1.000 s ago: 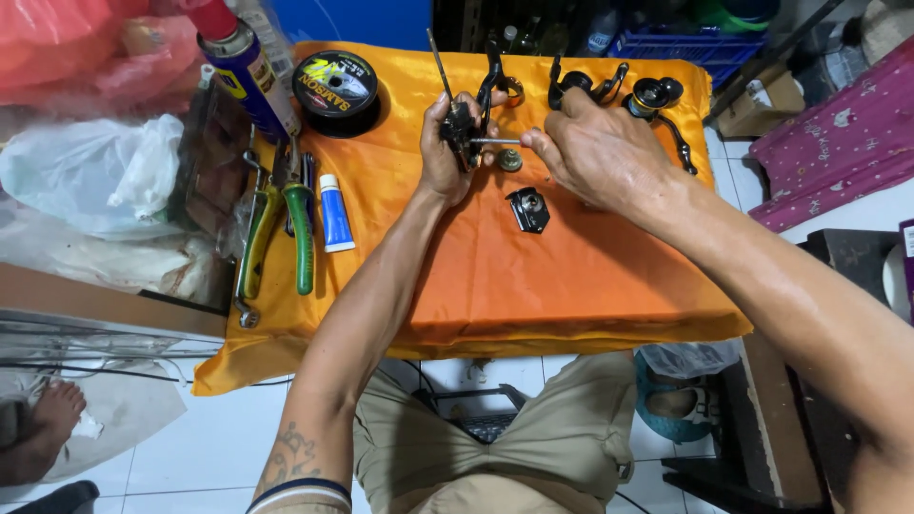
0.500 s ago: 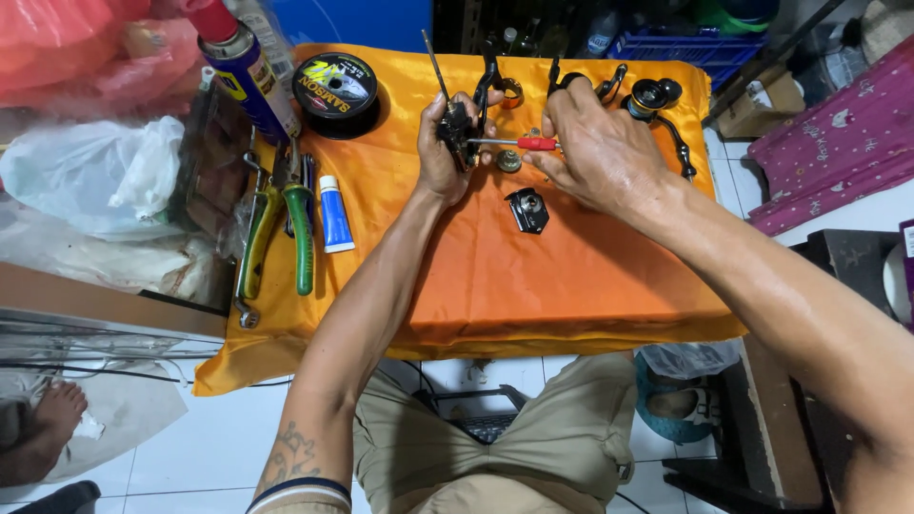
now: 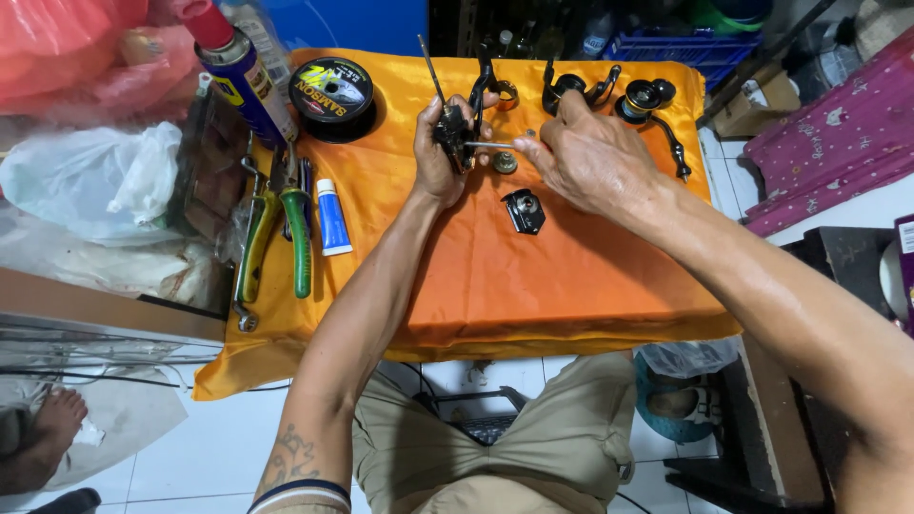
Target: Disassembling a fishing reel, cleaning internal components, and installing the side plate using a screwdriver and cloth.
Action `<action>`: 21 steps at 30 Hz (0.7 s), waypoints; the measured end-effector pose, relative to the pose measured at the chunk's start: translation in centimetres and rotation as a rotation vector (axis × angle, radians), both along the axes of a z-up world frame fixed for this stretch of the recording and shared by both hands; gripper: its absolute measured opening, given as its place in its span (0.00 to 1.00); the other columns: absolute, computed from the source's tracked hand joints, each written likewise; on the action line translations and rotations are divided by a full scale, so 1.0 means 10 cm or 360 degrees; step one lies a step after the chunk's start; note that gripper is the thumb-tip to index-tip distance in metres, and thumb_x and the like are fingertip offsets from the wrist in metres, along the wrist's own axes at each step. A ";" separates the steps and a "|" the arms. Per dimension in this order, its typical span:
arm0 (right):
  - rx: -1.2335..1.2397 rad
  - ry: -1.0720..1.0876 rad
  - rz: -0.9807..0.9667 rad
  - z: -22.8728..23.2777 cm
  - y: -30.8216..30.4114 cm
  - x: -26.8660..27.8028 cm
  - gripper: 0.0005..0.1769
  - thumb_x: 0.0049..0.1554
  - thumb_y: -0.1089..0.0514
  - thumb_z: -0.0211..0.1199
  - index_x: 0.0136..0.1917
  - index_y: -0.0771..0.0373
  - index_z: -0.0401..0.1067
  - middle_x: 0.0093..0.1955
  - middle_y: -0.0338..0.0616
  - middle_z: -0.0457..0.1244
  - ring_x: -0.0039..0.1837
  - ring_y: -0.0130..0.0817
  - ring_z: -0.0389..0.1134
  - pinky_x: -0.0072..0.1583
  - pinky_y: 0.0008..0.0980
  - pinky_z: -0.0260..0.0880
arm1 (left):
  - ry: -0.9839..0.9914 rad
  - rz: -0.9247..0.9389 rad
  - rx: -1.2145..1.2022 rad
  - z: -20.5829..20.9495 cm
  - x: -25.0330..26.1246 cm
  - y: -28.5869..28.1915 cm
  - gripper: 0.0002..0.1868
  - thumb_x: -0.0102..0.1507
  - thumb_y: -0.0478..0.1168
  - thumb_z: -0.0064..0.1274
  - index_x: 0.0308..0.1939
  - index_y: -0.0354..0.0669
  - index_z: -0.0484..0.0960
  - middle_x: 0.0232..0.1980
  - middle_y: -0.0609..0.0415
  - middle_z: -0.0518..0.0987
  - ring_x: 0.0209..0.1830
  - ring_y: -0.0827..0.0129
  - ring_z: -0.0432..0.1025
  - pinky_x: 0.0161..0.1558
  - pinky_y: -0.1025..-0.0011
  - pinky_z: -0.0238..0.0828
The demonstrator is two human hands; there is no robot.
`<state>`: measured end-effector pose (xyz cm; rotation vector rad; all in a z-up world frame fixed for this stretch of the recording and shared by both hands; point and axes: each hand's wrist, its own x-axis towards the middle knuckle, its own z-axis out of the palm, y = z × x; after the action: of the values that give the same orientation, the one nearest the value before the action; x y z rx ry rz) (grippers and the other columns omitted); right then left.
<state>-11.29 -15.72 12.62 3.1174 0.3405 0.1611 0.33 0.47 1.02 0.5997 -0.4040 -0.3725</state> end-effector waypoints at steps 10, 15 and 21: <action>-0.0037 -0.0062 -0.0020 0.04 0.06 -0.03 0.33 0.69 0.32 0.51 0.55 0.68 0.68 0.49 0.53 0.57 0.31 0.48 0.64 0.29 0.48 0.72 | -0.0066 -0.0011 -0.0040 -0.05 0.02 -0.01 0.23 0.67 0.59 0.39 0.31 0.43 0.70 0.58 0.40 0.79 0.33 0.65 0.74 0.25 0.70 0.67; -0.0019 -0.0099 0.0008 0.00 0.06 -0.05 0.23 0.71 0.42 0.54 0.54 0.67 0.66 0.51 0.50 0.55 0.38 0.53 0.68 0.32 0.54 0.73 | -0.0034 -0.0030 -0.0029 -0.01 0.00 -0.01 0.24 0.67 0.59 0.38 0.31 0.43 0.70 0.57 0.39 0.79 0.33 0.63 0.74 0.26 0.67 0.72; 0.0047 -0.0106 0.0002 -0.02 -0.04 -0.15 0.20 0.71 0.43 0.53 0.53 0.64 0.63 0.45 0.49 0.58 0.31 0.42 0.59 0.28 0.42 0.68 | 0.0104 -0.0143 -0.0193 0.07 0.02 0.06 0.25 0.65 0.61 0.40 0.27 0.45 0.72 0.59 0.30 0.79 0.34 0.61 0.76 0.33 0.68 0.69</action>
<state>-12.81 -16.15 12.45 3.1318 0.3422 0.2715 0.56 1.05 1.68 0.4512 -0.3887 -0.4492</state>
